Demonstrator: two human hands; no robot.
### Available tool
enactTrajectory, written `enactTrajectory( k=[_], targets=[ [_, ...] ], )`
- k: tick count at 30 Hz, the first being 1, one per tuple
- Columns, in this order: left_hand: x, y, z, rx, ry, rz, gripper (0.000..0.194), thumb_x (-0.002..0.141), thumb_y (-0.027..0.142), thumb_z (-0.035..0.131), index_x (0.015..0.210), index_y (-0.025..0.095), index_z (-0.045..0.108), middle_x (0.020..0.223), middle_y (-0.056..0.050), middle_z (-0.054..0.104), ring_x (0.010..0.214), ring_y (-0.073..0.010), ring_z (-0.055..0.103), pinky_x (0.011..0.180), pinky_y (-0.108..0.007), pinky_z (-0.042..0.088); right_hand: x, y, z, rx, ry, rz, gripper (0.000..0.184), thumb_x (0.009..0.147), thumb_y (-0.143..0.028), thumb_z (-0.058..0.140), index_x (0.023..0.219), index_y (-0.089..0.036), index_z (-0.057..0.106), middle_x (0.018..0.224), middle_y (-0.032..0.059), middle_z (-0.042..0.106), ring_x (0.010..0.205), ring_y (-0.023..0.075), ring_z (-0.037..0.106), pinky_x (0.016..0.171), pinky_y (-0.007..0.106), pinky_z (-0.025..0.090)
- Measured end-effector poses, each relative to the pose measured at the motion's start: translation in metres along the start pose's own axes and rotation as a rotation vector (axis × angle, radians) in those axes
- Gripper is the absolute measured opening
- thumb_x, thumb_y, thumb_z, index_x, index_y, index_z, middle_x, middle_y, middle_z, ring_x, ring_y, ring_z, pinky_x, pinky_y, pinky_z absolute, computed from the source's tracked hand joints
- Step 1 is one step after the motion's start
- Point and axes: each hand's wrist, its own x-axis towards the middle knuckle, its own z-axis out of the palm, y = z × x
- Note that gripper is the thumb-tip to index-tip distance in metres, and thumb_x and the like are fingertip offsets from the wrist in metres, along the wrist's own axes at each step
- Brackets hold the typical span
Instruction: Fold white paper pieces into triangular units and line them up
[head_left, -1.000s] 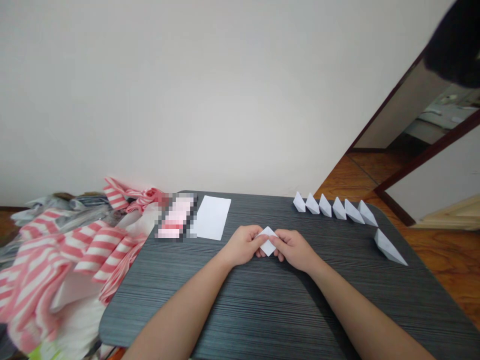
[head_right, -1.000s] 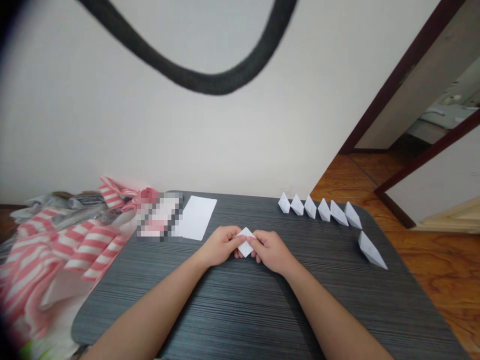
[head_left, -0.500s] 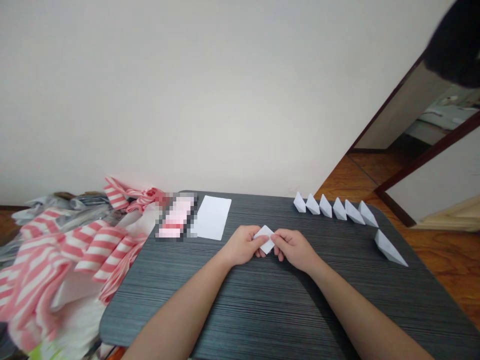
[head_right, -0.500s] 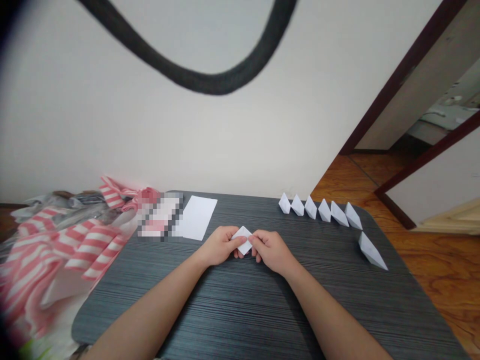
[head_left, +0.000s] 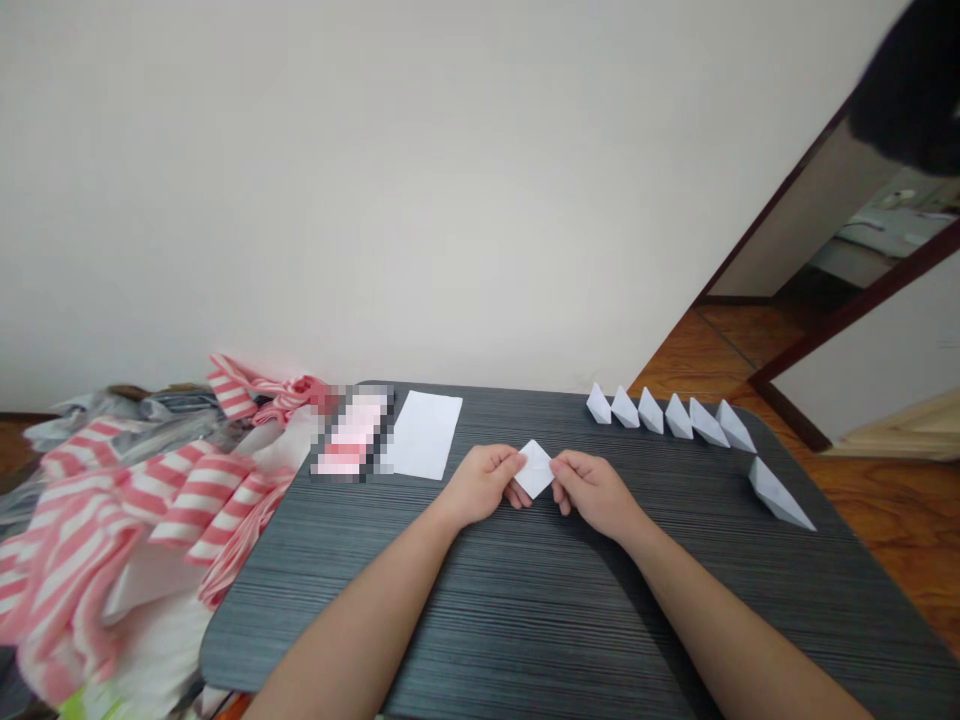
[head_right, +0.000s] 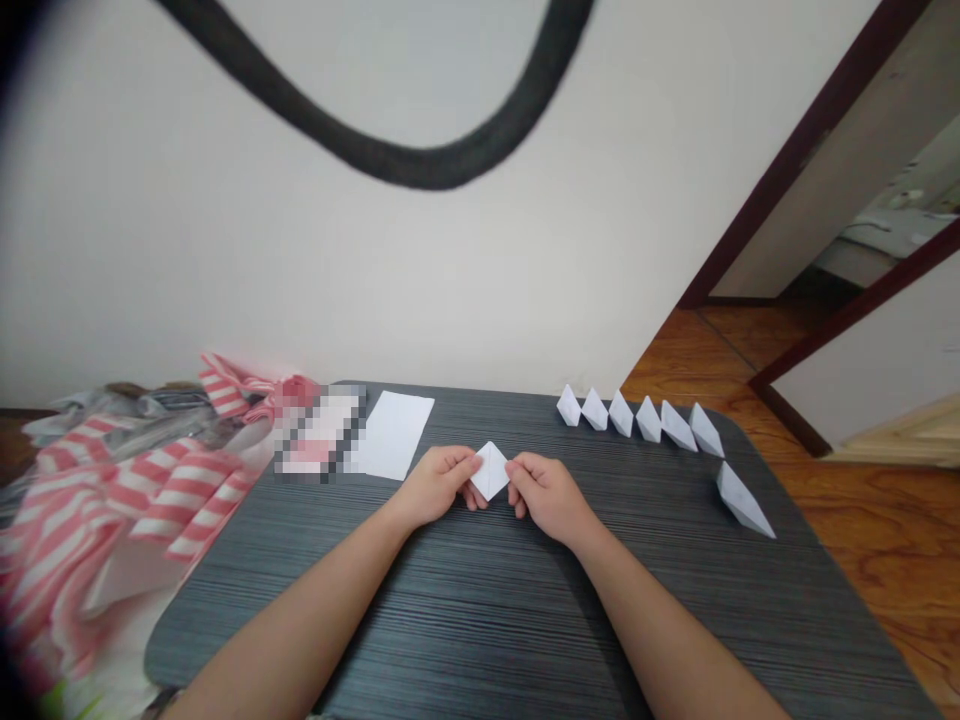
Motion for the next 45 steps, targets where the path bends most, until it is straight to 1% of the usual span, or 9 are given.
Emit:
enactTrajectory(
  k=[5, 12, 20, 32, 34, 37, 39, 42, 45],
  targets=[
    [0.001, -0.001, 0.000, -0.098, -0.010, -0.011, 0.043, 0.085, 0.050, 0.041, 0.079, 0.009, 0.056, 0.059, -0.008, 0.063, 0.050, -0.0148, 0.060, 0.048, -0.025, 0.047, -0.001, 0.000, -0.001, -0.024, 0.040, 0.001, 0.037, 0.090, -0.038, 0.040, 0.060, -0.018, 0.051, 0.045, -0.0031, 0.052, 0.040, 0.0090, 0.047, 0.046, 0.021, 0.038],
    [0.003, -0.006, -0.001, -0.266, 0.081, -0.026, 0.054, 0.084, 0.058, 0.035, 0.091, 0.008, 0.054, 0.067, -0.009, 0.064, 0.052, -0.0160, 0.062, 0.047, -0.026, 0.046, -0.001, 0.003, -0.004, -0.030, 0.099, 0.016, 0.041, 0.090, -0.042, 0.038, 0.059, -0.019, 0.050, 0.041, -0.0031, 0.050, 0.037, 0.0097, 0.045, 0.045, 0.022, 0.037],
    [0.001, -0.002, -0.001, -0.065, -0.008, 0.005, 0.039, 0.082, 0.047, 0.049, 0.082, 0.009, 0.057, 0.059, -0.006, 0.063, 0.049, -0.0117, 0.058, 0.050, -0.023, 0.046, -0.001, 0.002, -0.002, -0.010, 0.061, 0.013, 0.040, 0.090, -0.042, 0.039, 0.059, -0.018, 0.051, 0.044, -0.0026, 0.051, 0.038, 0.0093, 0.046, 0.045, 0.021, 0.037],
    [0.001, -0.002, -0.001, -0.056, 0.011, -0.011, 0.037, 0.084, 0.046, 0.046, 0.080, 0.010, 0.055, 0.059, -0.006, 0.064, 0.048, -0.0118, 0.058, 0.049, -0.023, 0.046, -0.001, 0.001, -0.003, 0.012, 0.023, -0.016, 0.036, 0.089, -0.039, 0.042, 0.061, -0.017, 0.051, 0.047, -0.0034, 0.050, 0.040, 0.0089, 0.046, 0.045, 0.021, 0.037],
    [0.002, -0.003, -0.002, -0.075, 0.010, -0.002, 0.037, 0.085, 0.046, 0.043, 0.082, 0.011, 0.054, 0.058, -0.006, 0.063, 0.049, -0.0124, 0.058, 0.048, -0.023, 0.045, -0.001, 0.003, -0.002, 0.071, 0.032, -0.041, 0.034, 0.091, -0.038, 0.038, 0.070, -0.017, 0.056, 0.051, -0.0021, 0.053, 0.041, 0.0092, 0.047, 0.044, 0.022, 0.036],
    [0.002, -0.004, -0.001, -0.067, 0.007, 0.000, 0.039, 0.085, 0.048, 0.041, 0.082, 0.012, 0.053, 0.059, -0.005, 0.063, 0.049, -0.0124, 0.058, 0.047, -0.022, 0.044, 0.000, 0.005, -0.001, 0.137, 0.104, -0.128, 0.027, 0.091, -0.032, 0.038, 0.108, -0.020, 0.055, 0.083, 0.0038, 0.062, 0.049, 0.0096, 0.051, 0.045, 0.023, 0.039],
    [0.001, -0.003, -0.001, -0.025, 0.000, -0.008, 0.038, 0.084, 0.048, 0.042, 0.080, 0.012, 0.053, 0.059, -0.005, 0.062, 0.049, -0.0117, 0.057, 0.049, -0.022, 0.044, 0.000, 0.004, 0.000, 0.085, 0.112, -0.206, 0.035, 0.089, -0.026, 0.041, 0.123, -0.025, 0.047, 0.108, 0.0076, 0.057, 0.058, 0.0103, 0.054, 0.051, 0.025, 0.044],
    [-0.001, 0.000, 0.001, 0.036, -0.010, -0.002, 0.037, 0.083, 0.047, 0.045, 0.076, 0.012, 0.053, 0.059, -0.004, 0.061, 0.050, -0.0111, 0.056, 0.051, -0.022, 0.045, -0.001, -0.001, 0.000, -0.037, 0.046, -0.340, 0.038, 0.086, -0.017, 0.042, 0.121, -0.027, 0.052, 0.125, 0.0084, 0.049, 0.089, 0.0173, 0.057, 0.074, 0.032, 0.048],
    [-0.003, 0.003, 0.002, 0.077, -0.004, 0.021, 0.035, 0.084, 0.046, 0.044, 0.075, 0.013, 0.053, 0.060, -0.003, 0.060, 0.051, -0.0107, 0.055, 0.050, -0.022, 0.044, -0.001, -0.006, 0.000, -0.092, 0.025, -0.435, 0.033, 0.084, -0.013, 0.043, 0.110, -0.027, 0.059, 0.125, 0.0071, 0.049, 0.114, 0.0217, 0.046, 0.092, 0.039, 0.040]
  ],
)
